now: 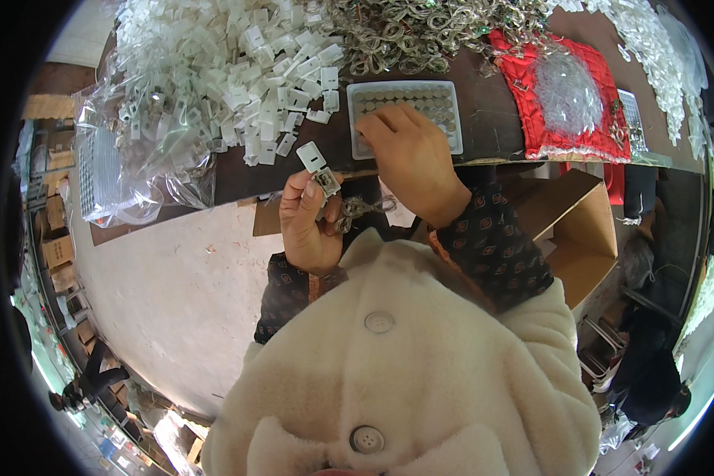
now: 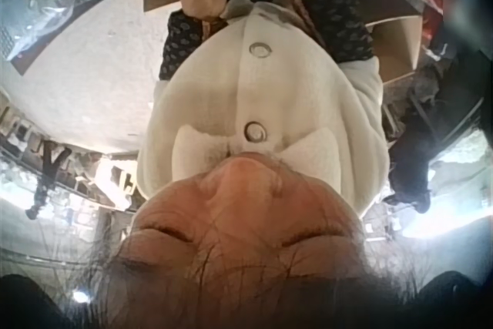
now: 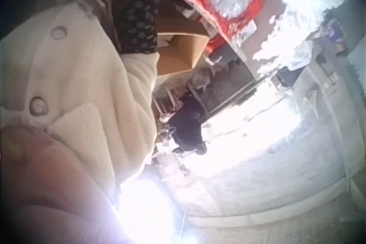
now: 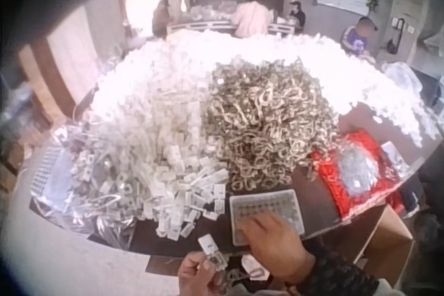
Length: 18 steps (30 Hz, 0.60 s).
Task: The person assembles small LED light units by inserting a bulb into a white plastic housing and placing a metal contact into a tray. The person repeatedly picks up a housing, inserts a bulb, and places the contact into a compartmentalized tray on the table.
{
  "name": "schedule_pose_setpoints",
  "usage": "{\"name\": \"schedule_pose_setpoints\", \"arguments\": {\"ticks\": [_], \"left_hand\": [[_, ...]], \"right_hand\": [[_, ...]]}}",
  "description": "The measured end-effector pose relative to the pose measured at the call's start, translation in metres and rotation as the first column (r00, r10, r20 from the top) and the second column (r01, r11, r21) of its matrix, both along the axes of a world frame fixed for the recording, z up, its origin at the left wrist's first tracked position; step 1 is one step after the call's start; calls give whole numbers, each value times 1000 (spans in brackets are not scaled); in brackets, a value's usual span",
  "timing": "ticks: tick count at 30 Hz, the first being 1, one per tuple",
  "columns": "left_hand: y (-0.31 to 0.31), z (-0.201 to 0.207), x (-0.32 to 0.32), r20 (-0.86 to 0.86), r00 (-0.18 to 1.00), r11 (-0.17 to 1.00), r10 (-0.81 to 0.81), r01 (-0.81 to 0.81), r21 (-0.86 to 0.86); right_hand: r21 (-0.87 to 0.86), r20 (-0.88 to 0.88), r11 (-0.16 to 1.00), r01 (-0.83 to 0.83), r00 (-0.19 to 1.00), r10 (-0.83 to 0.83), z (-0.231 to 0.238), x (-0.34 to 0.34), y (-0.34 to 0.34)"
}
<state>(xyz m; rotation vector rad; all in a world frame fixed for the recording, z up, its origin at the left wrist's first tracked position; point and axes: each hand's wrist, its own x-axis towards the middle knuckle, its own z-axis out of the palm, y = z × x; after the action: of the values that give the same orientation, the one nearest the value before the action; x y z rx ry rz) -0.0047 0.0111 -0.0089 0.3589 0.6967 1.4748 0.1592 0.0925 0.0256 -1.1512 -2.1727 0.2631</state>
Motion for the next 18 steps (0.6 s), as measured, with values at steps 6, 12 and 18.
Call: {"name": "schedule_pose_setpoints", "arguments": {"ticks": [6, 12, 18], "left_hand": [[0, 0, -1, -4, 1000, 1000, -16, 16, -8], [1, 3, 1, -10, 1000, 1000, -13, 13, -28], [-5, 2, -1, 83, 994, 996, -75, 78, -34]], "right_hand": [[0, 23, 1000, 7, 1000, -7, 0, 1, 1], [-88, -120, 996, -18, 993, 8, 17, -4, -6], [-52, -301, 993, -106, 950, 85, 29, -17, -35]]}}
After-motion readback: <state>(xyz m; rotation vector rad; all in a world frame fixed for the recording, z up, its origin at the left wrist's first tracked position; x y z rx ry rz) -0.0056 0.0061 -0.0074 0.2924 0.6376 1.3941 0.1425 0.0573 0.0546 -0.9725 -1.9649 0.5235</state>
